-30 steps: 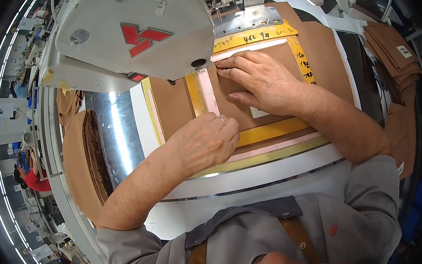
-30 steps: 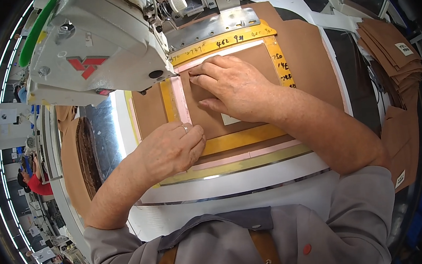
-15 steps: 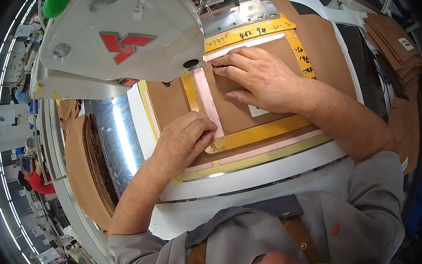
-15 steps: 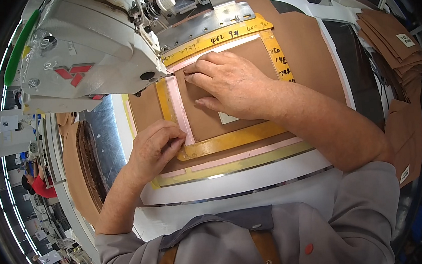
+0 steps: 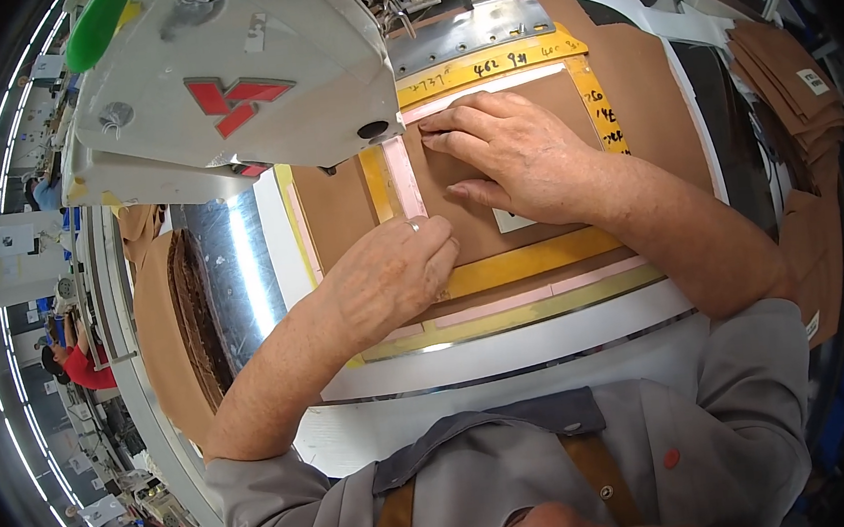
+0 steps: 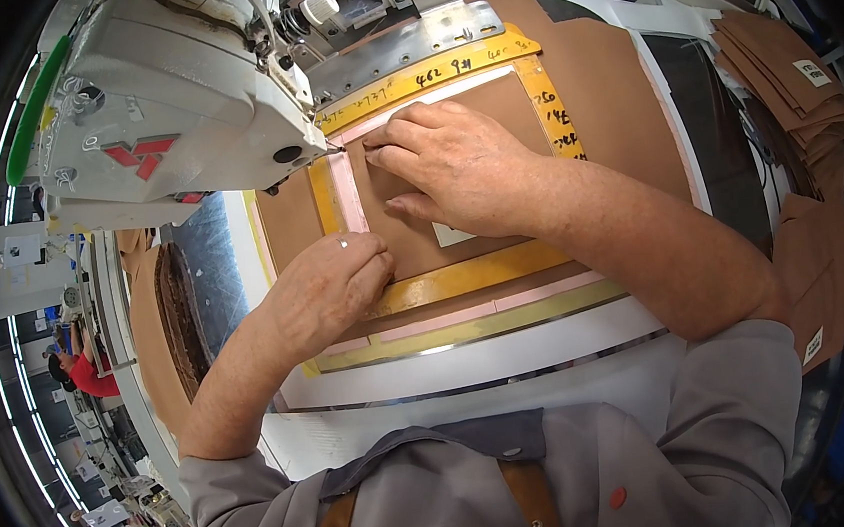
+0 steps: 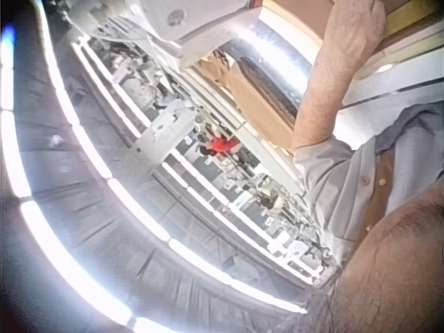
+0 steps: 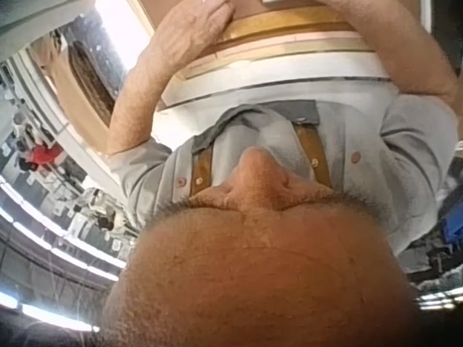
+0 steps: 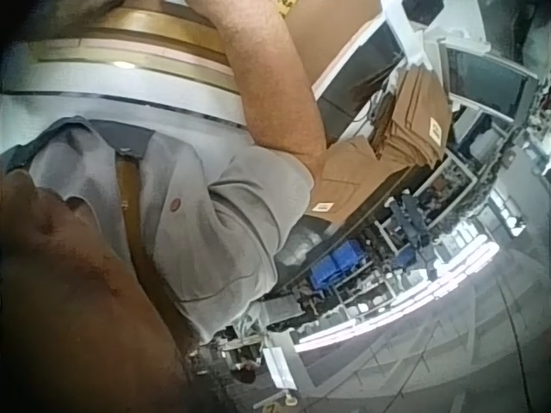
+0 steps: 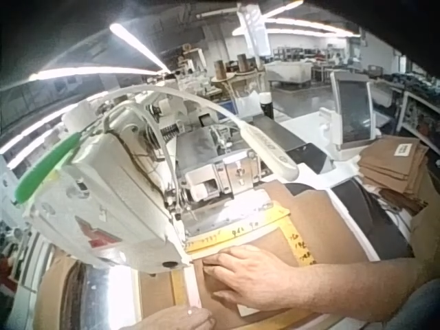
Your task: Operating an industrial programmable sewing machine to stitch components onto leather panels.
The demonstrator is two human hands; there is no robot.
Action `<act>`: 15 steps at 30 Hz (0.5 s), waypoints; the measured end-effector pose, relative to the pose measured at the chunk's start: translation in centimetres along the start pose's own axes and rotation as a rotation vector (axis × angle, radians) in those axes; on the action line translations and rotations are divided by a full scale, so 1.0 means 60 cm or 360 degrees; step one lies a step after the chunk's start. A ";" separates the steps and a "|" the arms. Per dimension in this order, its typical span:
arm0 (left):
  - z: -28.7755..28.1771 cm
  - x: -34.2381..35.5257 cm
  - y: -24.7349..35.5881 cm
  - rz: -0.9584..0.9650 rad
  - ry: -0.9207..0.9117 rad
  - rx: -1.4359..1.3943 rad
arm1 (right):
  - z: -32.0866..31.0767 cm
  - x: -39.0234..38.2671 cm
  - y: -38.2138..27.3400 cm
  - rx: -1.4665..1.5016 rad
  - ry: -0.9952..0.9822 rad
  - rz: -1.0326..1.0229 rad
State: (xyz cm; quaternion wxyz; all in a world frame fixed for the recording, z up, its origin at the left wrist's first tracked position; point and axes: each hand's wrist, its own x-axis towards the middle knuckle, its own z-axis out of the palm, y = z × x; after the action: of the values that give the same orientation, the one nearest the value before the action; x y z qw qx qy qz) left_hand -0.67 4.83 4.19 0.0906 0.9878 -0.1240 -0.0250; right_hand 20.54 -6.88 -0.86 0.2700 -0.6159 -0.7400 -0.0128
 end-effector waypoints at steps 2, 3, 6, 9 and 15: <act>0.006 -0.005 0.001 -0.0104 0.0094 -0.0234 | 0.000 -0.001 0.002 0.0002 -0.0009 0.0018; 0.008 -0.008 0.001 -0.0215 0.0192 -0.0467 | 0.000 -0.001 0.002 0.0002 0.0017 0.0009; 0.000 -0.020 -0.007 -0.0215 0.0207 -0.0637 | -0.004 -0.001 0.000 0.0007 0.0024 0.0016; -0.001 -0.029 -0.006 -0.0353 0.0254 -0.0752 | -0.003 0.001 0.000 0.0013 -0.0009 0.0024; 0.005 -0.021 0.006 -0.0249 0.0174 -0.0287 | -0.003 -0.001 -0.003 0.0002 0.0005 0.0040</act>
State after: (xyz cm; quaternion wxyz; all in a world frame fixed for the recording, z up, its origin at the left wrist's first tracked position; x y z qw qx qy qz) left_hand -2.02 4.79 4.01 0.1834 0.9822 -0.0387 0.0109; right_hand 20.47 -7.04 -0.70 0.2718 -0.6249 -0.7318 -0.0099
